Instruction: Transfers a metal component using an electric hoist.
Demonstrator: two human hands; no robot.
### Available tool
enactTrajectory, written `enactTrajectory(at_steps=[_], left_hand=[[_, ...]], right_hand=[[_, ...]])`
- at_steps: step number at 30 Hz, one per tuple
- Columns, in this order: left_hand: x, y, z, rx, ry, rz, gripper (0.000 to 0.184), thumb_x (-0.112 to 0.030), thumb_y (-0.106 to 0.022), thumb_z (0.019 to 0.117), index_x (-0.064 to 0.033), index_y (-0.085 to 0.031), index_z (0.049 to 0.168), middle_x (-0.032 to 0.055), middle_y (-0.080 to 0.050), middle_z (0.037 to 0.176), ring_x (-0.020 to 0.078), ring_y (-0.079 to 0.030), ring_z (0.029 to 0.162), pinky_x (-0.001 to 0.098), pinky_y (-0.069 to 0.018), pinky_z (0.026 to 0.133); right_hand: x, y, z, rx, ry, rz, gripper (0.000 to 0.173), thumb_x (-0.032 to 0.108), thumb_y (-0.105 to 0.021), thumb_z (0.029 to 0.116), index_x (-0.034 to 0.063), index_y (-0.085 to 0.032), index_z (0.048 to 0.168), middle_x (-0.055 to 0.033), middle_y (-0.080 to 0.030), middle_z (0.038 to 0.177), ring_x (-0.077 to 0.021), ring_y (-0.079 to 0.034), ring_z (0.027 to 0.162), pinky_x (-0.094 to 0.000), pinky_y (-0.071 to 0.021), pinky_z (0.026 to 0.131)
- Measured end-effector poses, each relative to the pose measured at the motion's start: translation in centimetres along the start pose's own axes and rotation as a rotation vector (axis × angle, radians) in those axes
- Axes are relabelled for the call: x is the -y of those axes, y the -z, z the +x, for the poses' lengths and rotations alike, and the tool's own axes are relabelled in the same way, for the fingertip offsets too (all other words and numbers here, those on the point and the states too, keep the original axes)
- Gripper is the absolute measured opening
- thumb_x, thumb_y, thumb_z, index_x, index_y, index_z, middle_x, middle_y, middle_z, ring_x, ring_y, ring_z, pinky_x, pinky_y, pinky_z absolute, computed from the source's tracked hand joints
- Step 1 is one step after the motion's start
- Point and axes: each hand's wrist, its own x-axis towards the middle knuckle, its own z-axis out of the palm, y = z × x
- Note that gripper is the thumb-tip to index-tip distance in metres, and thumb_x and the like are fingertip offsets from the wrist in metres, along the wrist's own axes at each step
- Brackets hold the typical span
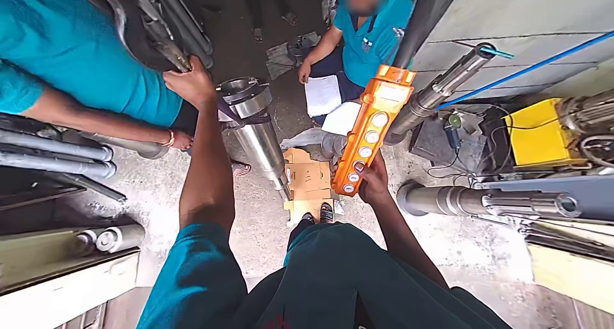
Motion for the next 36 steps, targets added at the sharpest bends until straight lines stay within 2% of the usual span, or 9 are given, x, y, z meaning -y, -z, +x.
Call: enactTrajectory(at_steps=[2, 5, 7, 9, 13, 20, 24, 32, 36], left_hand=[[-0.4, 0.0, -0.7, 0.023, 0.001, -0.005, 0.070, -0.038, -0.074, 0.0807, 0.0096, -0.056, 0.129, 0.0162, -0.067, 0.120, 0.0166, -0.062, 0.119, 0.0261, -0.0458, 0.103], [-0.7, 0.0, -1.4, 0.026, -0.001, -0.017, 0.071, -0.037, -0.074, 0.0789, 0.0092, -0.055, 0.129, 0.0151, -0.066, 0.120, 0.0151, -0.061, 0.120, 0.0248, -0.0449, 0.102], [-0.7, -0.2, -1.5, 0.031, -0.004, -0.021, 0.070, -0.037, -0.074, 0.0786, 0.0094, -0.055, 0.128, 0.0159, -0.065, 0.119, 0.0161, -0.061, 0.119, 0.0254, -0.0452, 0.102], [-0.8, -0.5, -1.9, 0.040, 0.000, -0.009, 0.071, -0.039, -0.073, 0.0788, 0.0095, -0.056, 0.127, 0.0159, -0.066, 0.119, 0.0159, -0.061, 0.119, 0.0257, -0.0460, 0.101], [-1.3, 0.4, -2.7, 0.085, -0.026, 0.015, 0.074, -0.041, -0.074, 0.0818, 0.0101, -0.055, 0.132, 0.0178, -0.066, 0.124, 0.0174, -0.061, 0.123, 0.0262, -0.0434, 0.106], [-1.8, -0.2, -4.3, 0.073, -0.094, -0.002, 0.058, -0.037, -0.075, 0.0796, 0.0061, -0.062, 0.116, 0.0105, -0.070, 0.103, 0.0126, -0.067, 0.105, 0.0268, -0.0490, 0.094], [-2.1, -0.7, -4.5, 0.126, -0.063, -0.001, 0.059, -0.040, -0.075, 0.0806, 0.0043, -0.059, 0.115, 0.0096, -0.067, 0.101, 0.0129, -0.066, 0.099, 0.0282, -0.0514, 0.090], [-3.8, -1.5, -4.9, 0.190, -0.028, 0.031, 0.063, -0.042, -0.072, 0.0834, 0.0051, -0.059, 0.123, 0.0126, -0.067, 0.111, 0.0165, -0.064, 0.111, 0.0294, -0.0471, 0.098], [-4.3, -1.9, -4.6, 0.212, -0.009, 0.048, 0.060, -0.043, -0.072, 0.0843, 0.0033, -0.059, 0.120, 0.0107, -0.067, 0.108, 0.0158, -0.064, 0.108, 0.0305, -0.0486, 0.096]], right_hand=[[0.4, -0.1, -0.4, -0.042, -0.011, 0.002, 0.062, 0.042, -0.068, 0.0927, 0.0221, -0.039, 0.143, -0.0057, -0.066, 0.116, -0.0201, -0.071, 0.095, -0.0406, -0.0625, 0.079], [0.4, -0.2, -0.3, -0.089, 0.003, 0.060, 0.066, 0.043, -0.068, 0.0922, 0.0097, -0.037, 0.140, -0.0154, -0.067, 0.112, -0.0298, -0.073, 0.088, -0.0480, -0.0640, 0.075], [0.6, -0.2, -0.3, -0.077, 0.008, 0.080, 0.069, 0.047, -0.067, 0.0921, 0.0058, -0.036, 0.139, -0.0191, -0.068, 0.111, -0.0328, -0.073, 0.084, -0.0495, -0.0645, 0.071], [1.3, -0.3, -0.9, -0.087, -0.017, 0.065, 0.070, 0.052, -0.067, 0.0912, 0.0073, -0.039, 0.138, -0.0184, -0.068, 0.109, -0.0314, -0.073, 0.081, -0.0473, -0.0641, 0.068], [2.2, -0.7, -2.6, -0.110, -0.058, -0.041, 0.068, 0.060, -0.064, 0.0900, 0.0186, -0.045, 0.139, -0.0112, -0.069, 0.109, -0.0236, -0.072, 0.079, -0.0404, -0.0628, 0.064], [1.9, 0.8, -4.5, -0.089, 0.001, 0.012, 0.061, 0.055, -0.070, 0.0903, 0.0151, -0.051, 0.133, -0.0132, -0.071, 0.107, -0.0265, -0.073, 0.080, -0.0432, -0.0640, 0.066], [2.0, 1.1, -5.3, -0.081, 0.018, -0.007, 0.065, 0.056, -0.070, 0.0900, 0.0127, -0.049, 0.134, -0.0135, -0.070, 0.106, -0.0259, -0.073, 0.081, -0.0428, -0.0637, 0.068], [1.7, 2.2, -5.5, -0.068, 0.027, -0.027, 0.066, 0.057, -0.071, 0.0896, 0.0131, -0.051, 0.134, -0.0135, -0.070, 0.108, -0.0262, -0.073, 0.083, -0.0431, -0.0641, 0.071], [1.7, 2.7, -5.1, -0.087, 0.043, -0.051, 0.063, 0.056, -0.073, 0.0887, 0.0143, -0.054, 0.132, -0.0115, -0.072, 0.106, -0.0244, -0.073, 0.083, -0.0420, -0.0641, 0.072]])
